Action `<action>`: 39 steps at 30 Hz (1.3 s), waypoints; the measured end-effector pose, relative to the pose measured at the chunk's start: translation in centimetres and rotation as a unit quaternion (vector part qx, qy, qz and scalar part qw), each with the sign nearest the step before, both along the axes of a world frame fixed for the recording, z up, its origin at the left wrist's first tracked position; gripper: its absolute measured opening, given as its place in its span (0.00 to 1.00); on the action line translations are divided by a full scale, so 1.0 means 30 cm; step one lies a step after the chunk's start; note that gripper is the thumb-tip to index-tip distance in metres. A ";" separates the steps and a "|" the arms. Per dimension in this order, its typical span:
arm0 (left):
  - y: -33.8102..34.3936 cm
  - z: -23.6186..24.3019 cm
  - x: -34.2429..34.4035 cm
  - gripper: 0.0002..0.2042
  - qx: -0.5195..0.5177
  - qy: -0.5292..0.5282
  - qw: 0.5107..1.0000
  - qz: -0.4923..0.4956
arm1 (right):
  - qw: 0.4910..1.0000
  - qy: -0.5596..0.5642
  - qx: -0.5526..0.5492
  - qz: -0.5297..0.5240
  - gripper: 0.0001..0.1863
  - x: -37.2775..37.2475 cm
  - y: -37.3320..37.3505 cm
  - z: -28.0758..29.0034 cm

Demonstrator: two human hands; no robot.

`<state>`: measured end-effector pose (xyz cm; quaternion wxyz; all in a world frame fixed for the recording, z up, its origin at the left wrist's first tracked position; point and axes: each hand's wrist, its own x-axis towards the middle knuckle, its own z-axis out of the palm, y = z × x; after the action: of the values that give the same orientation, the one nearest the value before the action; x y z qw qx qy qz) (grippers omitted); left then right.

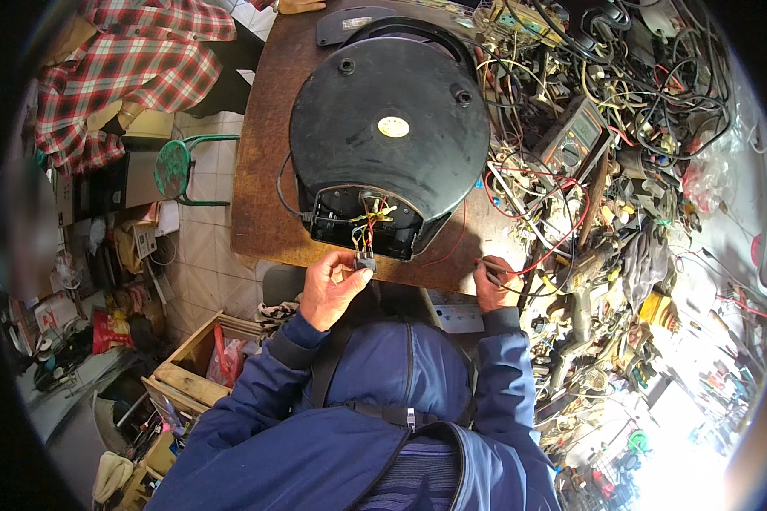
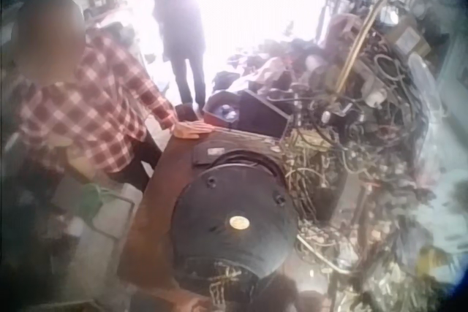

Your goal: The person places a black circular electronic device on a cluttered workbench and uses a power drill to remove screws from its back panel. After opening the casing, the person uses a multimeter to test the internal wiring and components.

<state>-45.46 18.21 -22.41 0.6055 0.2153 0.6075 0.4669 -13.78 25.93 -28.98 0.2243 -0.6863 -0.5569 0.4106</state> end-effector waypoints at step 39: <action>-0.020 -0.041 -0.030 0.22 -0.057 -0.351 0.934 0.046 | 1.000 -0.004 -0.026 -0.012 0.16 -0.004 0.010 0.020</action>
<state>-46.37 17.62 -23.63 0.7694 -0.0253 0.3912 0.5043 -13.88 26.25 -28.38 0.2092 -0.6998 -0.5390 0.4195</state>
